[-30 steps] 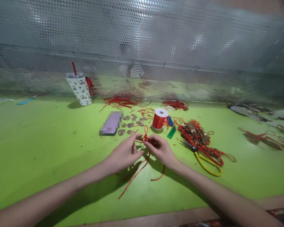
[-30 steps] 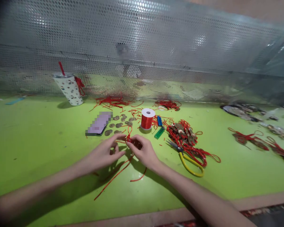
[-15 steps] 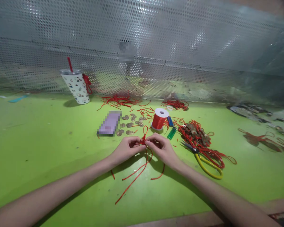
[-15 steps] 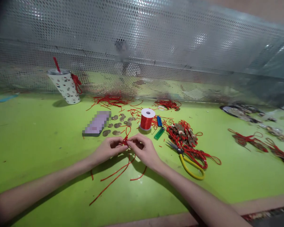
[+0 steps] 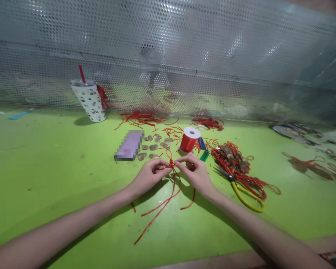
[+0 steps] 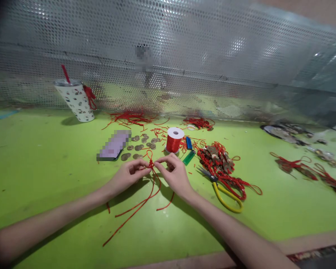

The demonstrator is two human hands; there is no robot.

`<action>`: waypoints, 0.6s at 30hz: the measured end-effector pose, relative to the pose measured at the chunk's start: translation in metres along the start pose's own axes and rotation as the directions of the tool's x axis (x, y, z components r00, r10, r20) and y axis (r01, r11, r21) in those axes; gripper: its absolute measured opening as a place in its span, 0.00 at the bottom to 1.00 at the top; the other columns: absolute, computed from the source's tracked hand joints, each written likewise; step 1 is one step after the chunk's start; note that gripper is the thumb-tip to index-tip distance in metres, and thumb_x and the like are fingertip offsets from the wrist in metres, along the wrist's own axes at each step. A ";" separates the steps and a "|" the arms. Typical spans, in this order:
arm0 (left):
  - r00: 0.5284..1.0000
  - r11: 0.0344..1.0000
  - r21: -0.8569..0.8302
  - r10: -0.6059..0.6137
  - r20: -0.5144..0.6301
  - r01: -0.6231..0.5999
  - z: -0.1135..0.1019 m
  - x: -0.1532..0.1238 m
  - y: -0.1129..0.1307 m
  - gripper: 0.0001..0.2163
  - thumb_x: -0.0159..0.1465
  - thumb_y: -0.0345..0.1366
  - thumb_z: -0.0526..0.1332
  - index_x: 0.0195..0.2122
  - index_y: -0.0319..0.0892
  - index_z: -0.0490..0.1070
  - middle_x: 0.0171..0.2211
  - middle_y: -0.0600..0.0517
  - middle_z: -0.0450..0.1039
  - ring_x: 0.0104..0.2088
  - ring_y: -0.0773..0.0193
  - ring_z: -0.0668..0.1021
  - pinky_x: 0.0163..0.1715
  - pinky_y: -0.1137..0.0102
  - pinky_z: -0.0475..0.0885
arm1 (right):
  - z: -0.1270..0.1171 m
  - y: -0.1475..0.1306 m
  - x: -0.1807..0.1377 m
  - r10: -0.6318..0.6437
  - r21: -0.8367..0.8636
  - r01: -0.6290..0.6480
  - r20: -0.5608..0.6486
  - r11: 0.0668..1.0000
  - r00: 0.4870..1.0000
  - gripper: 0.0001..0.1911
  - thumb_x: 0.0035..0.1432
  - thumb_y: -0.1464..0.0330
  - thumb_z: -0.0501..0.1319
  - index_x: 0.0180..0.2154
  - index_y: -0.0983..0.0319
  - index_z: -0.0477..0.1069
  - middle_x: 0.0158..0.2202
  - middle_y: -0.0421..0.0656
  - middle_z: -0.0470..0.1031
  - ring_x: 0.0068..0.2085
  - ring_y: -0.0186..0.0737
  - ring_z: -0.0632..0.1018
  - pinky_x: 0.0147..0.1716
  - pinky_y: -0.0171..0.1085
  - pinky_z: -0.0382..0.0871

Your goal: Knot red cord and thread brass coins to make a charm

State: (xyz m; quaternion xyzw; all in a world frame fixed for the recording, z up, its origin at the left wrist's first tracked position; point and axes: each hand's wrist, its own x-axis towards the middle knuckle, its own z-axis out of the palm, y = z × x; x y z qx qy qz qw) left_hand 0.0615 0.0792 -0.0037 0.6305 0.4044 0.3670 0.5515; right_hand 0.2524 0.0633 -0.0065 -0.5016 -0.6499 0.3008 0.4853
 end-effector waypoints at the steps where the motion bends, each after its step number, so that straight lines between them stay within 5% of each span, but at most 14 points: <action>1: 1.000 1.000 0.006 0.000 -0.012 0.000 0.000 0.000 0.001 0.13 0.59 0.45 0.67 0.36 0.39 0.74 0.27 0.55 0.71 0.25 0.69 0.69 0.26 0.73 0.61 | 0.000 0.000 0.001 0.005 -0.006 -0.005 -0.005 1.000 1.000 0.11 0.60 0.59 0.67 0.34 0.60 0.80 0.29 0.39 0.67 0.27 0.35 0.63 0.26 0.37 0.56; 8: 0.997 0.997 0.074 0.023 -0.074 -0.017 -0.001 -0.001 0.002 0.14 0.60 0.46 0.65 0.35 0.38 0.75 0.18 0.61 0.56 0.20 0.71 0.59 0.21 0.73 0.51 | -0.003 0.002 0.004 -0.004 -0.029 0.004 -0.023 1.000 1.000 0.11 0.60 0.60 0.65 0.33 0.61 0.78 0.29 0.40 0.67 0.27 0.36 0.63 0.28 0.38 0.57; 18: 0.998 0.999 -0.035 -0.021 -0.055 0.019 -0.003 -0.003 0.003 0.13 0.60 0.44 0.66 0.36 0.39 0.77 0.16 0.61 0.57 0.18 0.72 0.57 0.18 0.73 0.51 | -0.001 0.007 0.006 0.071 -0.017 -0.071 -0.011 0.997 0.997 0.14 0.61 0.57 0.64 0.33 0.61 0.75 0.29 0.41 0.69 0.29 0.38 0.65 0.28 0.39 0.57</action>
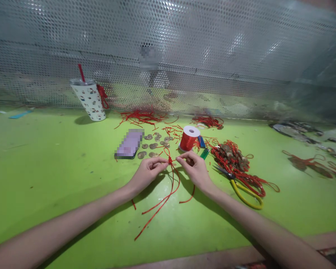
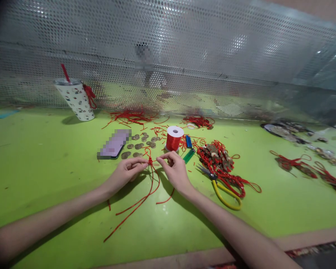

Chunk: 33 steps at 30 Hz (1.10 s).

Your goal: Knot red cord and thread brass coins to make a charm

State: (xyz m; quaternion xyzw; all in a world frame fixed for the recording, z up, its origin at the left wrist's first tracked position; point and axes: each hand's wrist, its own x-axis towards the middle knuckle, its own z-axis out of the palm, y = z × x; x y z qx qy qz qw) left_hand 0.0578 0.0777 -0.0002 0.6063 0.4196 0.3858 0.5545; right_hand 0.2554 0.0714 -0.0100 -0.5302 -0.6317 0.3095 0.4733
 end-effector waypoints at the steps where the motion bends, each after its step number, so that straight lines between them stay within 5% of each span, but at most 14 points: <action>1: 1.000 1.000 -0.001 0.001 -0.009 -0.001 0.000 0.000 0.000 0.13 0.60 0.44 0.67 0.36 0.39 0.78 0.16 0.60 0.58 0.18 0.72 0.58 0.18 0.73 0.51 | 0.000 -0.001 0.000 -0.001 -0.001 0.001 -0.003 1.000 1.000 0.14 0.61 0.57 0.64 0.33 0.61 0.75 0.29 0.41 0.69 0.29 0.38 0.65 0.28 0.39 0.58; 7: 0.998 0.998 0.054 0.037 -0.043 -0.035 0.000 0.002 -0.002 0.12 0.60 0.44 0.66 0.32 0.38 0.79 0.16 0.58 0.61 0.19 0.71 0.60 0.19 0.73 0.54 | -0.003 -0.006 -0.001 -0.038 -0.034 0.044 0.159 0.998 0.987 0.13 0.64 0.59 0.60 0.32 0.60 0.72 0.28 0.40 0.70 0.30 0.38 0.69 0.31 0.38 0.61; 14: 0.995 0.988 0.118 0.098 -0.018 -0.095 0.000 0.004 -0.006 0.12 0.60 0.42 0.66 0.30 0.37 0.79 0.23 0.53 0.72 0.24 0.69 0.67 0.24 0.73 0.60 | 0.004 -0.007 -0.009 -0.294 -0.325 0.342 0.188 0.882 0.937 0.15 0.69 0.64 0.56 0.29 0.60 0.70 0.29 0.42 0.74 0.34 0.41 0.71 0.47 0.45 0.60; 20: 0.996 0.986 0.141 0.088 -0.006 -0.087 0.000 0.001 -0.004 0.12 0.62 0.42 0.65 0.31 0.37 0.80 0.24 0.52 0.73 0.24 0.68 0.66 0.24 0.72 0.58 | 0.003 -0.011 -0.005 -0.083 -0.010 0.088 0.228 0.996 0.970 0.15 0.66 0.60 0.59 0.29 0.61 0.71 0.27 0.40 0.71 0.29 0.38 0.69 0.29 0.37 0.60; 33: 1.000 0.999 -0.047 -0.001 -0.006 0.001 -0.002 -0.002 -0.001 0.17 0.61 0.50 0.65 0.31 0.39 0.75 0.13 0.62 0.52 0.15 0.73 0.56 0.17 0.73 0.48 | 0.002 -0.008 -0.002 0.045 0.227 -0.112 0.281 0.967 0.959 0.19 0.59 0.52 0.65 0.33 0.62 0.73 0.24 0.36 0.64 0.26 0.33 0.63 0.26 0.36 0.54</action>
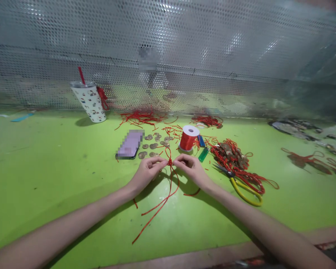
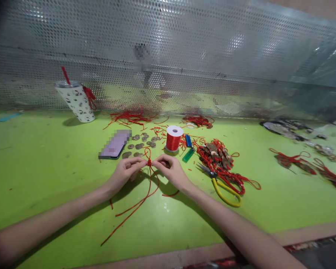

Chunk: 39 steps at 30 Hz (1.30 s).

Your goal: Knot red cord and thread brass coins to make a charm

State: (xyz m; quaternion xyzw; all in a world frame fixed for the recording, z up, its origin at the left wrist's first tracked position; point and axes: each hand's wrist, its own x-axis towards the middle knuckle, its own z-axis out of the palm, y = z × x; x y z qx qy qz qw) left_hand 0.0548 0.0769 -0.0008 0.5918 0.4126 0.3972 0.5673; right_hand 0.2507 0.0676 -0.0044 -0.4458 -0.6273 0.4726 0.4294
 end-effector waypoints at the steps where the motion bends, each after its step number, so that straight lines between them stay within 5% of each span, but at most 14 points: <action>1: 1.000 1.000 -0.005 -0.008 0.003 0.008 0.000 0.000 -0.001 0.17 0.60 0.50 0.66 0.31 0.39 0.74 0.13 0.62 0.52 0.15 0.73 0.56 0.17 0.73 0.47 | 0.000 -0.001 0.000 0.012 0.011 -0.012 0.002 1.000 1.000 0.19 0.57 0.51 0.66 0.32 0.62 0.73 0.23 0.35 0.63 0.26 0.33 0.62 0.26 0.36 0.53; 11: 1.000 1.000 -0.003 -0.022 -0.014 0.022 0.000 0.002 -0.001 0.18 0.59 0.51 0.67 0.33 0.38 0.74 0.14 0.62 0.53 0.16 0.73 0.55 0.17 0.73 0.47 | 0.008 -0.003 -0.002 0.138 0.142 -0.128 -0.057 0.981 0.989 0.26 0.48 0.45 0.69 0.30 0.62 0.72 0.23 0.36 0.65 0.25 0.32 0.64 0.25 0.35 0.57; 25: 0.996 0.994 0.102 0.037 0.081 -0.046 0.003 -0.002 0.003 0.16 0.61 0.50 0.65 0.31 0.39 0.72 0.16 0.61 0.55 0.18 0.73 0.56 0.18 0.74 0.48 | 0.008 -0.002 -0.009 0.023 0.116 -0.035 0.107 0.993 0.994 0.19 0.64 0.50 0.61 0.34 0.59 0.67 0.26 0.35 0.60 0.27 0.33 0.62 0.27 0.34 0.56; 39: 0.990 0.993 0.063 0.091 0.110 -0.098 0.002 0.002 -0.004 0.15 0.62 0.46 0.66 0.31 0.38 0.73 0.18 0.60 0.57 0.19 0.74 0.57 0.18 0.76 0.49 | 0.008 -0.002 -0.007 -0.028 0.046 0.024 0.091 0.999 0.995 0.19 0.66 0.51 0.58 0.33 0.60 0.66 0.28 0.36 0.62 0.30 0.34 0.64 0.30 0.34 0.58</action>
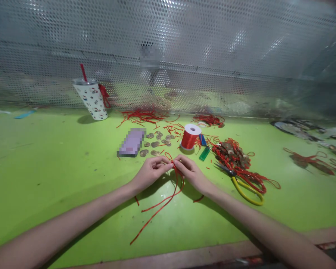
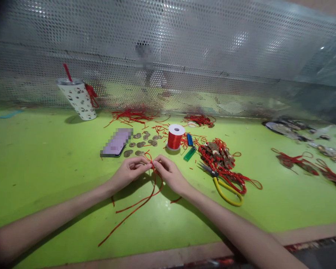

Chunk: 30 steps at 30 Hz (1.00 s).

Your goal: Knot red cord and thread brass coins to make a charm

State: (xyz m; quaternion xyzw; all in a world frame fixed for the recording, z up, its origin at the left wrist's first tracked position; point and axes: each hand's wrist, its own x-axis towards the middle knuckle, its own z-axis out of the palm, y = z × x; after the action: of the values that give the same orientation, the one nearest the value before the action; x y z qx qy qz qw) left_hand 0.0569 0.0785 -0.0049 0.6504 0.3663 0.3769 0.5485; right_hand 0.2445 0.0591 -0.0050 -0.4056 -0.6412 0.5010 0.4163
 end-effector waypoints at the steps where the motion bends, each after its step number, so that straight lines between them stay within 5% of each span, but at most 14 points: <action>1: 1.000 1.000 -0.003 -0.007 -0.002 0.007 0.000 0.000 -0.001 0.15 0.62 0.47 0.66 0.31 0.38 0.74 0.17 0.61 0.56 0.18 0.74 0.57 0.17 0.75 0.48 | -0.001 0.000 0.001 0.002 0.004 -0.001 -0.011 1.000 1.000 0.19 0.66 0.51 0.58 0.33 0.60 0.66 0.28 0.36 0.62 0.29 0.34 0.64 0.30 0.35 0.57; 10: 0.997 0.997 -0.026 -0.074 -0.020 0.073 -0.002 0.001 -0.004 0.15 0.60 0.47 0.67 0.36 0.37 0.77 0.14 0.63 0.52 0.16 0.74 0.54 0.16 0.75 0.46 | 0.000 0.003 0.003 -0.078 -0.114 0.059 -0.164 0.992 0.983 0.18 0.66 0.54 0.59 0.31 0.61 0.68 0.26 0.36 0.63 0.28 0.35 0.63 0.28 0.35 0.55; 23: 0.992 0.994 -0.047 -0.102 -0.073 0.099 -0.001 0.004 -0.005 0.17 0.56 0.48 0.71 0.34 0.37 0.76 0.13 0.65 0.49 0.15 0.76 0.52 0.17 0.75 0.44 | 0.001 -0.001 0.000 -0.106 -0.199 0.064 -0.209 0.978 0.972 0.18 0.63 0.54 0.62 0.30 0.61 0.68 0.24 0.36 0.64 0.26 0.34 0.63 0.26 0.34 0.56; 30: 0.963 0.998 -0.068 -0.004 -0.268 -0.015 -0.002 0.004 0.002 0.15 0.55 0.46 0.71 0.32 0.39 0.74 0.21 0.58 0.67 0.19 0.73 0.63 0.17 0.76 0.56 | 0.005 -0.006 -0.010 -0.291 -0.361 0.254 -0.051 0.897 0.955 0.15 0.69 0.63 0.57 0.30 0.61 0.67 0.23 0.36 0.65 0.25 0.32 0.65 0.26 0.33 0.57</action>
State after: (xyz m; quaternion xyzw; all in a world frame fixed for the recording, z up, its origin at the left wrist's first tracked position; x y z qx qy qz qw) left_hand 0.0574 0.0825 -0.0021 0.5749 0.4222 0.4753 0.5151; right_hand 0.2424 0.0475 -0.0012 -0.4045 -0.7482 0.2939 0.4361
